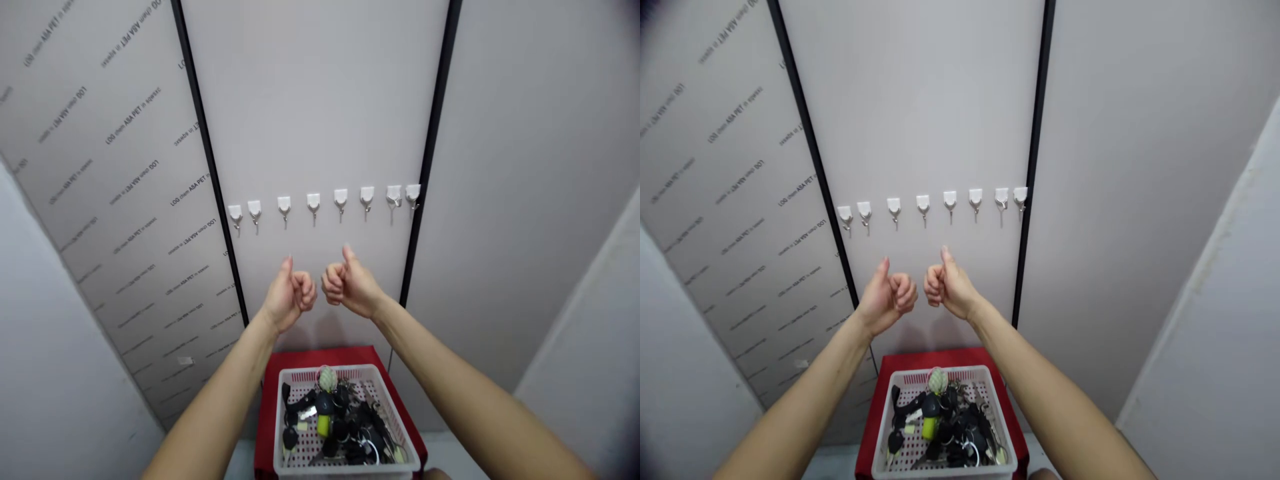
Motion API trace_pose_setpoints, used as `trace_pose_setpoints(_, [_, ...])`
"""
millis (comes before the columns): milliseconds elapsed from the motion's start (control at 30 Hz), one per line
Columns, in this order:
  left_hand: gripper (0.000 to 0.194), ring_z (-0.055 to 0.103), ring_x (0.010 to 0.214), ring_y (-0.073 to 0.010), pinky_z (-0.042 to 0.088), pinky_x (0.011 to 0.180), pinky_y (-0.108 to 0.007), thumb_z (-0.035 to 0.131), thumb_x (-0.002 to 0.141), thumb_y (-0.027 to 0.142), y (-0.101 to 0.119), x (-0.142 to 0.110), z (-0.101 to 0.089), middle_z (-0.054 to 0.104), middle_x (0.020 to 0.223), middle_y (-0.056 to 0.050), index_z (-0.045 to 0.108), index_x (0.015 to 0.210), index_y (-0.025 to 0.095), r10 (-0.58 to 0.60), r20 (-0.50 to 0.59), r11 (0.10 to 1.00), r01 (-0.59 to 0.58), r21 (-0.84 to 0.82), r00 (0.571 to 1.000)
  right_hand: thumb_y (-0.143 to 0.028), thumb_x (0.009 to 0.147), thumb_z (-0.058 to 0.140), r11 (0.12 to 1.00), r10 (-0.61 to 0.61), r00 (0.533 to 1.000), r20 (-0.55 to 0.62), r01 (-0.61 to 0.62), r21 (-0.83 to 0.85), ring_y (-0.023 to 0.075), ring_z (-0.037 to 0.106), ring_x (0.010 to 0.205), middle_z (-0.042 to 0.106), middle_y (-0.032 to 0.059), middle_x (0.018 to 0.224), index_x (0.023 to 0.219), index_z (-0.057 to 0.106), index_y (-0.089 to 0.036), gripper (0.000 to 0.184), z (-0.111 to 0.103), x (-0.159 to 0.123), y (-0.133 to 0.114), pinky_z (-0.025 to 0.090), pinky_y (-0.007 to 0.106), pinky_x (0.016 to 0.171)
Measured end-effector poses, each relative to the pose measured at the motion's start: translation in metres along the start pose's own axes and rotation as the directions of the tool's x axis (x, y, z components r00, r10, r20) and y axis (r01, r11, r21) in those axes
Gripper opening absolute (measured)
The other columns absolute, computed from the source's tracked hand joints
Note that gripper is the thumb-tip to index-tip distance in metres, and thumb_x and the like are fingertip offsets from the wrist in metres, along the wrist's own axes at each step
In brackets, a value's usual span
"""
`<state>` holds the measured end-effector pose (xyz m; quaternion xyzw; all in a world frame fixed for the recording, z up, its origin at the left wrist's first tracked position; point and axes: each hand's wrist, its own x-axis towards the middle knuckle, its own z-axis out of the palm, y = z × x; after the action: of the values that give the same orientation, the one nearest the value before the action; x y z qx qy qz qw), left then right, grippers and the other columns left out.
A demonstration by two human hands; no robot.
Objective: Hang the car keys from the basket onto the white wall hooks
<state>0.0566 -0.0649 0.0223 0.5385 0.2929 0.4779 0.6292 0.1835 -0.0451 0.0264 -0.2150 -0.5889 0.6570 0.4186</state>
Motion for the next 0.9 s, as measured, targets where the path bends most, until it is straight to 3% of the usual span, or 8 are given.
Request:
trace_pose_setpoints(100, [0.057, 0.022, 0.028, -0.0030, 0.017, 0.033, -0.017, 0.006, 0.062, 0.062, 0.016, 0.003, 0.005, 0.025, 0.030, 0.004, 0.027, 0.036, 0.016, -0.012, 0.118, 0.999, 0.016, -0.033, 0.993, -0.061, 0.064, 0.006, 0.997, 0.003, 0.994, 0.113, -0.013, 0.081, 0.0035, 0.020, 0.027, 0.024, -0.0058, 0.030, 0.036, 0.024, -0.016, 0.057, 0.006, 0.005, -0.007, 0.019, 0.018, 0.031])
trace_pose_setpoints(300, [0.058, 0.021, 0.027, -0.0031, 0.014, 0.032, -0.017, 0.005, 0.060, 0.064, 0.007, -0.001, -0.005, 0.022, 0.029, 0.004, 0.026, 0.035, 0.016, -0.103, 0.244, 0.993, 0.114, -0.031, 0.964, -0.062, 0.064, 0.007, 0.992, 0.053, 0.974, 0.219, -0.077, 0.102, 0.0027, 0.019, 0.027, 0.023, -0.0058, 0.030, 0.035, 0.024, -0.015, 0.058, 0.004, 0.001, 0.004, 0.015, 0.017, 0.031])
trace_pose_setpoints(533, [0.058, 0.020, 0.026, -0.0031, 0.015, 0.032, -0.017, 0.008, 0.058, 0.066, 0.000, -0.005, -0.012, 0.022, 0.028, 0.004, 0.027, 0.035, 0.016, -0.159, 0.220, 0.987, 0.161, 0.008, 0.963, -0.062, 0.064, 0.008, 0.991, 0.108, 0.970, 0.217, -0.121, 0.050, 0.0023, 0.018, 0.027, 0.022, -0.0062, 0.030, 0.036, 0.024, -0.015, 0.057, 0.006, 0.001, 0.012, 0.014, 0.016, 0.030])
trace_pose_setpoints(633, [0.057, 0.022, 0.026, -0.0029, 0.016, 0.033, -0.018, 0.008, 0.058, 0.066, -0.017, -0.007, -0.017, 0.024, 0.028, 0.004, 0.027, 0.036, 0.016, -0.206, 0.159, 0.979, 0.201, 0.046, 0.966, -0.062, 0.063, 0.007, 0.987, 0.162, 0.974, 0.155, -0.158, -0.042, 0.0024, 0.017, 0.027, 0.021, -0.0067, 0.030, 0.037, 0.024, -0.016, 0.056, 0.004, -0.001, 0.030, 0.015, 0.017, 0.030])
trace_pose_setpoints(700, [0.057, 0.025, 0.027, -0.0032, 0.017, 0.033, -0.017, 0.011, 0.059, 0.064, -0.039, -0.010, -0.023, 0.028, 0.029, 0.004, 0.031, 0.039, 0.016, -0.246, 0.054, 0.965, 0.240, 0.107, 0.968, -0.062, 0.064, 0.010, 0.961, 0.208, 0.977, 0.051, -0.194, -0.197, 0.0028, 0.021, 0.028, 0.024, -0.0063, 0.031, 0.039, 0.028, -0.016, 0.055, -0.001, -0.006, 0.052, 0.017, 0.017, 0.031])
trace_pose_setpoints(767, [0.051, 0.031, 0.030, -0.0038, 0.020, 0.035, -0.017, 0.021, 0.061, 0.061, -0.067, -0.015, -0.032, 0.036, 0.033, 0.004, 0.037, 0.044, 0.015, -0.281, -0.084, 0.933, 0.292, 0.209, 0.956, -0.058, 0.064, 0.022, 0.865, 0.221, 0.974, -0.058, -0.223, -0.450, 0.0034, 0.027, 0.031, 0.031, -0.0052, 0.034, 0.041, 0.036, -0.015, 0.051, -0.011, -0.016, 0.080, 0.021, 0.018, 0.034])
trace_pose_setpoints(833, [0.039, 0.035, 0.034, -0.0043, 0.023, 0.037, -0.017, 0.035, 0.060, 0.051, -0.099, -0.022, -0.041, 0.041, 0.038, 0.004, 0.041, 0.050, 0.014, -0.279, -0.210, 0.879, 0.337, 0.337, 0.937, -0.050, 0.062, 0.037, 0.674, 0.175, 0.973, -0.154, -0.232, -0.702, 0.0043, 0.033, 0.037, 0.039, -0.0035, 0.039, 0.046, 0.044, -0.013, 0.041, -0.025, -0.029, 0.110, 0.024, 0.018, 0.039])
trace_pose_setpoints(900, [0.028, 0.037, 0.038, -0.0048, 0.026, 0.040, -0.017, 0.045, 0.058, 0.040, -0.128, -0.030, -0.049, 0.042, 0.041, 0.005, 0.042, 0.052, 0.014, -0.246, -0.285, 0.816, 0.357, 0.454, 0.926, -0.041, 0.061, 0.044, 0.496, 0.112, 0.966, -0.231, -0.256, -0.830, 0.0058, 0.037, 0.043, 0.046, -0.0017, 0.045, 0.052, 0.050, -0.013, 0.031, -0.039, -0.044, 0.137, 0.026, 0.019, 0.043])
